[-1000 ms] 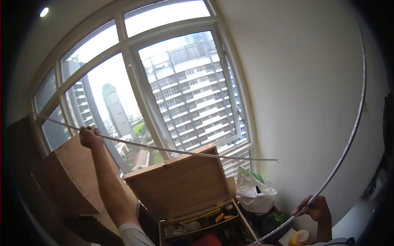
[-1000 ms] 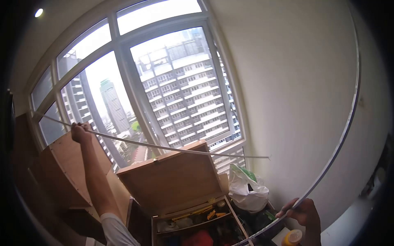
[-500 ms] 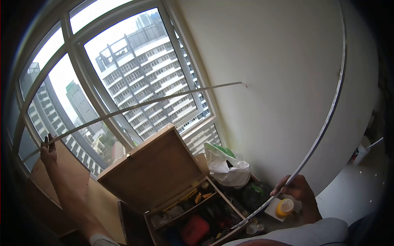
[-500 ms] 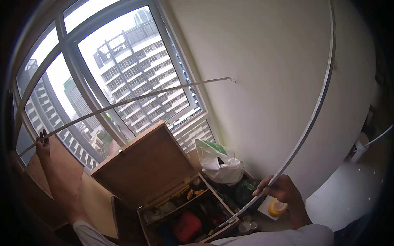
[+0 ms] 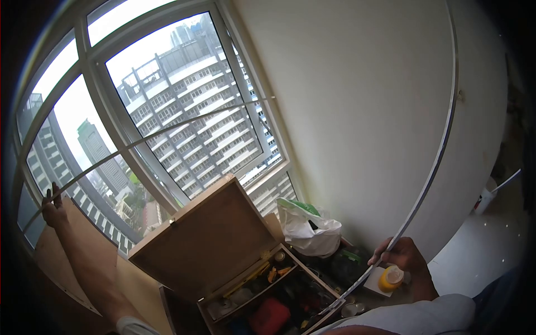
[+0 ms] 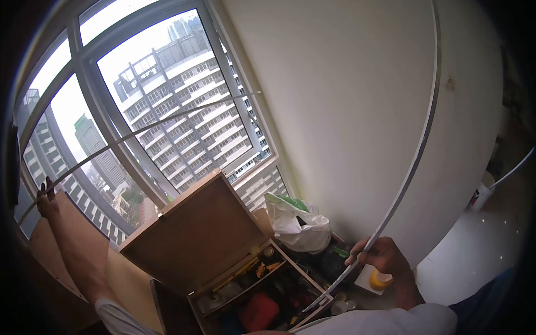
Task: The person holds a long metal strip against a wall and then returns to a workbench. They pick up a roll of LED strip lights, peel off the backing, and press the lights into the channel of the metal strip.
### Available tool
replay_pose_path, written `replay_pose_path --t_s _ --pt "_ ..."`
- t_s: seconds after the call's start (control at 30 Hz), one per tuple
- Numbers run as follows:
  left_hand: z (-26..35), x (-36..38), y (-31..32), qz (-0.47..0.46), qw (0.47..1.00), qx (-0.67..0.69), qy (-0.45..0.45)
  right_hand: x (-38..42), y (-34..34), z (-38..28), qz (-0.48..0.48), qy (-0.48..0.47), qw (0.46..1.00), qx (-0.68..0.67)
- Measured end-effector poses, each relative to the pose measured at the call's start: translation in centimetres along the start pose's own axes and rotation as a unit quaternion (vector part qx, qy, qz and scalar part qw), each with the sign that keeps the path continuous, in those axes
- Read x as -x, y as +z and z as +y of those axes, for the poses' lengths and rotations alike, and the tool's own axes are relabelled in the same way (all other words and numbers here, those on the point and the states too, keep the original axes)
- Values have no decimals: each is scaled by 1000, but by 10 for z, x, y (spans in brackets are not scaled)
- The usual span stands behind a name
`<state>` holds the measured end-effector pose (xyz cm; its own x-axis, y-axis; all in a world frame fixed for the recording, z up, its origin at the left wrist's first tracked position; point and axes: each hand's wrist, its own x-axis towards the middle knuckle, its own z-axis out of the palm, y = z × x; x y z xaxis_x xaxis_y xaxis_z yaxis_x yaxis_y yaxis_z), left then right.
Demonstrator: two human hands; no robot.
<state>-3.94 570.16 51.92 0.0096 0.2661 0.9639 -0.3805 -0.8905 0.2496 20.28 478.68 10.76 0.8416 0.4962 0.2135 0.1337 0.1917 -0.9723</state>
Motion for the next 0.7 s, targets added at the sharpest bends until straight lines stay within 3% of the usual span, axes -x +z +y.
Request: replay_pose_path --t_s 0.07,0.13,0.2,0.3,0.33,0.37,0.4,0.43,0.7 --pt "-13 -1 15 29 999 15 1 -4 19 -4 3 5 1000 2" --pt "-25 -9 30 100 953 279 -58 -7 37 -3 6 7 1000 0" --pt "-3 7 69 203 937 278 -64 -9 49 3 22 4 1000 13" --pt "-48 -12 59 188 893 397 -94 -9 69 8 39 13 999 28" --pt "-73 -18 58 189 892 400 -92 -10 75 11 40 10 999 28" --pt "-106 -27 56 202 935 283 -63 -11 80 14 38 5 999 26" --pt "-88 -22 69 212 963 162 -34 -11 85 15 35 1 999 23" --pt "-65 -17 76 260 875 387 -134 -12 91 15 36 1 999 24" --pt "-56 5 108 268 845 435 -158 -11 127 5 18 2 999 46"
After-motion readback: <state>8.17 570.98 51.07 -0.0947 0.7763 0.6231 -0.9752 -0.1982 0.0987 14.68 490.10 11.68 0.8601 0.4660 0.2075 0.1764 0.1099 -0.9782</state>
